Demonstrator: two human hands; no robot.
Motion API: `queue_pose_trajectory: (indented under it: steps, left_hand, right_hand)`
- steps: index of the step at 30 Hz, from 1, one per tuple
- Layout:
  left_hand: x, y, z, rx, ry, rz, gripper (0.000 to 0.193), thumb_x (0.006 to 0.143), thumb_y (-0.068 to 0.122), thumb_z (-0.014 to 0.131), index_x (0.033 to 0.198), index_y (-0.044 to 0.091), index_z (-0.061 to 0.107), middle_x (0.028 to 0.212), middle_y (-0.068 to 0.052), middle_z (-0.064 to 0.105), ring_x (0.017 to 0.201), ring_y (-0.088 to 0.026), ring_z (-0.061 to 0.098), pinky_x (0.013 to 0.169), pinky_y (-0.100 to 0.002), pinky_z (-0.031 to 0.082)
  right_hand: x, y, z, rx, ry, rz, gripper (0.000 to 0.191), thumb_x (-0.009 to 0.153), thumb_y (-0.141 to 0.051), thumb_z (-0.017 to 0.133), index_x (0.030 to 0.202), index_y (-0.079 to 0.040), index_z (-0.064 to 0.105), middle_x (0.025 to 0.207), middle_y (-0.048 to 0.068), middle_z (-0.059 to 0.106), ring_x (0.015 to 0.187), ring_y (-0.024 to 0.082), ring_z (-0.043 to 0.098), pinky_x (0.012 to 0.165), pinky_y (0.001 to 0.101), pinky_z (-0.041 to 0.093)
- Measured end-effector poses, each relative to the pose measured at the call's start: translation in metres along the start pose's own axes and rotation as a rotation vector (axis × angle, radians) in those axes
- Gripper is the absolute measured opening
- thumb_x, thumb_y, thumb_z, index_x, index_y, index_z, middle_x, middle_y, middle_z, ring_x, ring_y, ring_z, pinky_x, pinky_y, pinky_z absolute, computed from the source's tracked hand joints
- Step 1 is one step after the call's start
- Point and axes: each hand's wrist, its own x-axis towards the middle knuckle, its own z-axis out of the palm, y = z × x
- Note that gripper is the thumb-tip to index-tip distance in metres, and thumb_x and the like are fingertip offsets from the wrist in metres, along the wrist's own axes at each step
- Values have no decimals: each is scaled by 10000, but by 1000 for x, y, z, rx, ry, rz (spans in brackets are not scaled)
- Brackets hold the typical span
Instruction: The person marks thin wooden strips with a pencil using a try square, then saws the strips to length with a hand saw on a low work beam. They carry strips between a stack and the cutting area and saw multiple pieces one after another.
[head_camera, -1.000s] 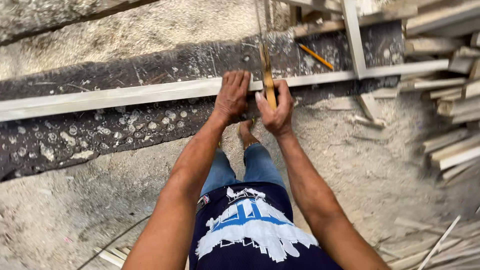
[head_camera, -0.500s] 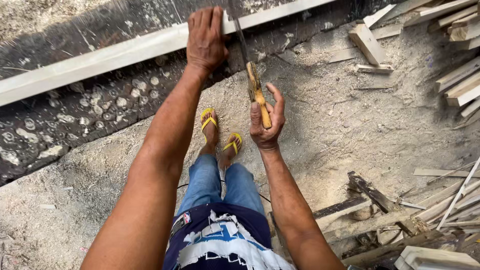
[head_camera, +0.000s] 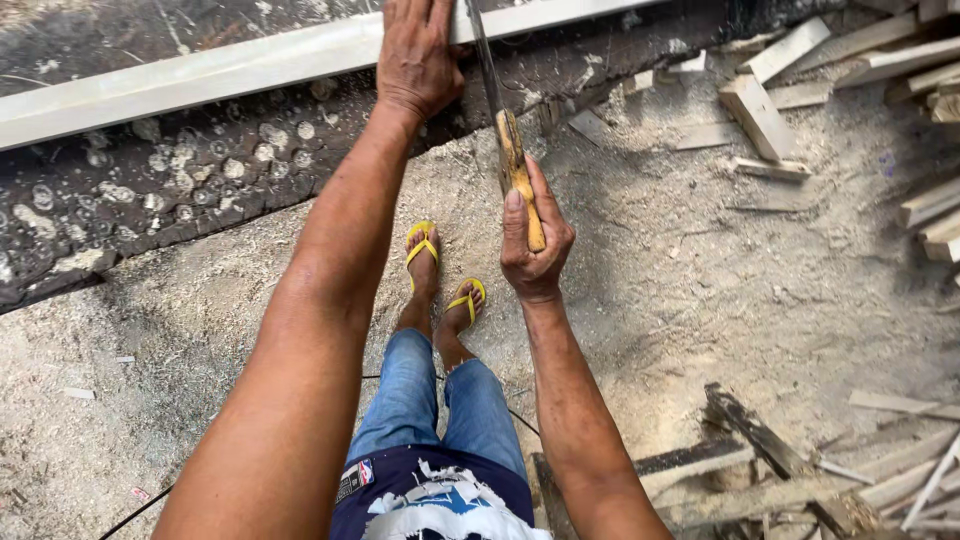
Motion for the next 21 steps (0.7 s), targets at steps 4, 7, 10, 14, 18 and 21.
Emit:
queue_pose_trajectory:
  steps: [4, 7, 10, 14, 18, 21]
  left_hand:
    - [3, 1, -3, 24, 11, 9, 695, 776, 135, 799, 1383, 0, 488, 1310, -204, 520, 1247, -377, 493, 1081, -480, 363]
    - [2, -1, -1, 43, 11, 21, 690, 778, 149, 798, 1370, -16, 484, 1313, -205, 509, 1266, -367, 488, 1101, -488, 355]
    - [0, -5, 5, 48, 3, 22, 696, 784, 129, 783, 1396, -12, 482, 1345, -191, 508, 1309, -347, 483, 1117, -475, 355]
    - [-3, -9, 14, 102, 29, 30, 717, 802, 127, 765, 1433, -18, 456, 1362, -187, 503, 1315, -321, 475, 1117, -446, 357]
    - [-3, -11, 20, 80, -81, -30, 673, 842, 169, 772, 1403, -17, 451, 1276, -186, 514, 1243, -326, 486, 1116, -467, 359]
    - [-4, -12, 21, 110, -67, -26, 668, 851, 148, 766, 1422, -1, 454, 1274, -171, 513, 1248, -315, 492, 1134, -460, 359]
  right_hand:
    - [4, -5, 0, -2, -11, -33, 477, 1104, -289, 559, 1465, 24, 561, 1028, 108, 760, 795, 100, 672, 718, 277, 569]
    - [6, -5, 1, 0, -21, -46, 472, 1114, -283, 550, 1470, 27, 554, 1012, 110, 757, 776, 96, 666, 697, 272, 564]
    - [7, 1, 3, 5, -35, 2, 479, 1102, -281, 554, 1471, 23, 561, 874, 87, 724, 694, 80, 638, 633, 262, 533]
    - [0, 5, 2, 0, -51, -8, 487, 1102, -283, 542, 1485, 18, 542, 840, 54, 718, 645, 54, 620, 588, 246, 519]
    - [-15, -1, -5, -34, -41, -22, 480, 1085, -270, 525, 1473, 14, 536, 921, 90, 743, 585, 66, 625, 517, 254, 514]
    - [-21, -3, -8, -60, -36, -43, 464, 1120, -254, 528, 1501, 12, 532, 876, 105, 730, 638, 100, 641, 537, 272, 533]
